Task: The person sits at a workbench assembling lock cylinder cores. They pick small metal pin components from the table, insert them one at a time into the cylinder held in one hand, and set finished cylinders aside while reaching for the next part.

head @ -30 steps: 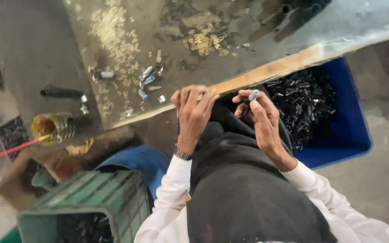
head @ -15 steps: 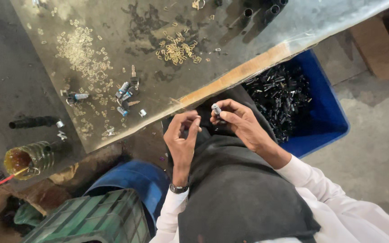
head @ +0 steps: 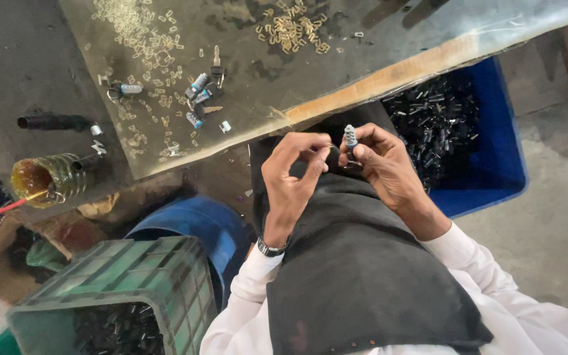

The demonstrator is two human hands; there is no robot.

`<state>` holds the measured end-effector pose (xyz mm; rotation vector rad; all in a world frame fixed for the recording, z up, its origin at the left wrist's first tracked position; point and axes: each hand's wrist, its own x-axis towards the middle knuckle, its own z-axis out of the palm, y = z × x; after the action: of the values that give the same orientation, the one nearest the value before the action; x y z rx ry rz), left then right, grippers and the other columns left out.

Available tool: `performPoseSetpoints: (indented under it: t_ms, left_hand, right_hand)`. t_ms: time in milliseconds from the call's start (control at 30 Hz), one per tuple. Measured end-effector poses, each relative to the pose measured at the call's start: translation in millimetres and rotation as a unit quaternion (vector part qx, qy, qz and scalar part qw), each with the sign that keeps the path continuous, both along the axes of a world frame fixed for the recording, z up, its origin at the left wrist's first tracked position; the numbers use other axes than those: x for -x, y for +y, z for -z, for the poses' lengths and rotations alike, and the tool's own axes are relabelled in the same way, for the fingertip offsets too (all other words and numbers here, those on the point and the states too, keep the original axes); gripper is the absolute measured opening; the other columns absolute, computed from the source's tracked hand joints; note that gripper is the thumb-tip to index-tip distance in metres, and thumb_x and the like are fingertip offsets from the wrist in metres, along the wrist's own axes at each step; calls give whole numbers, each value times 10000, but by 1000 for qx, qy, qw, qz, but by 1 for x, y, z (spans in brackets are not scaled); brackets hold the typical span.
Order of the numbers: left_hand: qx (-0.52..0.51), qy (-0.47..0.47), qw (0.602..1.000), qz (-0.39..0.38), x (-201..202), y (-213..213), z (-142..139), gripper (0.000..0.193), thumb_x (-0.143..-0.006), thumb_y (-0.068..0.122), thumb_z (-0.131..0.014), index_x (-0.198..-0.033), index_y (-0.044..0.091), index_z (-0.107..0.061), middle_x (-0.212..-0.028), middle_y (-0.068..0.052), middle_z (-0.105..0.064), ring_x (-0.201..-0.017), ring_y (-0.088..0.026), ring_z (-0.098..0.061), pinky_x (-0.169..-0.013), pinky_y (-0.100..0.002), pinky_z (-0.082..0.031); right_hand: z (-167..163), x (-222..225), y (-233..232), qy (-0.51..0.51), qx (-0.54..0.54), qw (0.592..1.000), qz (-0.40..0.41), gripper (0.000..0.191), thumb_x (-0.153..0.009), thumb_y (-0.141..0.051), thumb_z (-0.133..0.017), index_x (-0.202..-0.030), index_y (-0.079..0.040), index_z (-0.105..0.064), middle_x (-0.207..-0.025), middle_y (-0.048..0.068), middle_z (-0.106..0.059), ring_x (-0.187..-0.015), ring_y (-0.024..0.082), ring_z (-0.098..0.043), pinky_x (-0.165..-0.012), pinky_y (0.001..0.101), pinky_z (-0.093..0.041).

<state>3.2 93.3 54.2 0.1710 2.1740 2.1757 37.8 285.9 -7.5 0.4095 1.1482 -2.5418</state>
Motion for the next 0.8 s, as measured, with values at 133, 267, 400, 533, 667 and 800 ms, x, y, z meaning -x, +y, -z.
performPoseSetpoints:
  t_ms: [133,267,400,533,667,800]
  left_hand:
    - [24,12,1000,-13,-3,-2,-4,198,-930,-49,-738,-1112,16,-694,-1017,-60,-710,-794,-94,-686,-708,-234,-560]
    - [91,98,991,-17,-4,-2,-3,148,-951,-39,-746,-1076,17,-688,-1029,-68,-709,-867,-138,-716,-774,-252,-588]
    - [108,127,986,-23,-4,1,-1,157,-942,-33,-747,-1076,16,-681,-1046,-85,-727,-890,-163,-740,-786,-264,-600]
    - [155,173,972,-29,-4,2,-1,172,-931,-32,-756,-1070,28,-677,-1040,-87,-723,-916,-200,-750,-804,-282,-601]
    - [186,201,961,-24,-5,1,-1,187,-928,-38,-753,-1081,30,-670,-1048,-93,-718,-944,-235,-754,-828,-301,-602]
    - [129,98,987,-6,-6,0,4,230,-933,-21,-769,-1141,39,-691,-1035,-62,-733,-928,-160,-743,-822,-260,-596]
  right_hand:
    - [-2,0,-1,-17,-17,1000,-6,211,-973,-98,-732,-1143,-17,-638,-1056,58,-692,-925,146,-687,-840,285,-553]
    - [-4,1,-6,-11,-14,1000,-13,203,-960,-60,-740,-1129,1,-645,-1027,78,-692,-917,155,-684,-843,299,-560]
    - [-9,0,-9,6,-9,1000,-14,186,-968,-43,-735,-1123,16,-652,-1027,81,-679,-926,160,-672,-854,307,-556]
    - [-12,1,-11,18,-28,999,-15,175,-961,-20,-724,-1117,19,-657,-1029,84,-683,-926,160,-671,-854,304,-556]
    - [-14,2,-12,47,-77,996,-15,153,-952,7,-719,-1098,25,-678,-1044,79,-685,-940,148,-671,-866,294,-556]
    - [-20,5,-9,59,-154,986,-26,136,-924,28,-729,-1057,34,-700,-1010,86,-692,-923,156,-689,-845,288,-553]
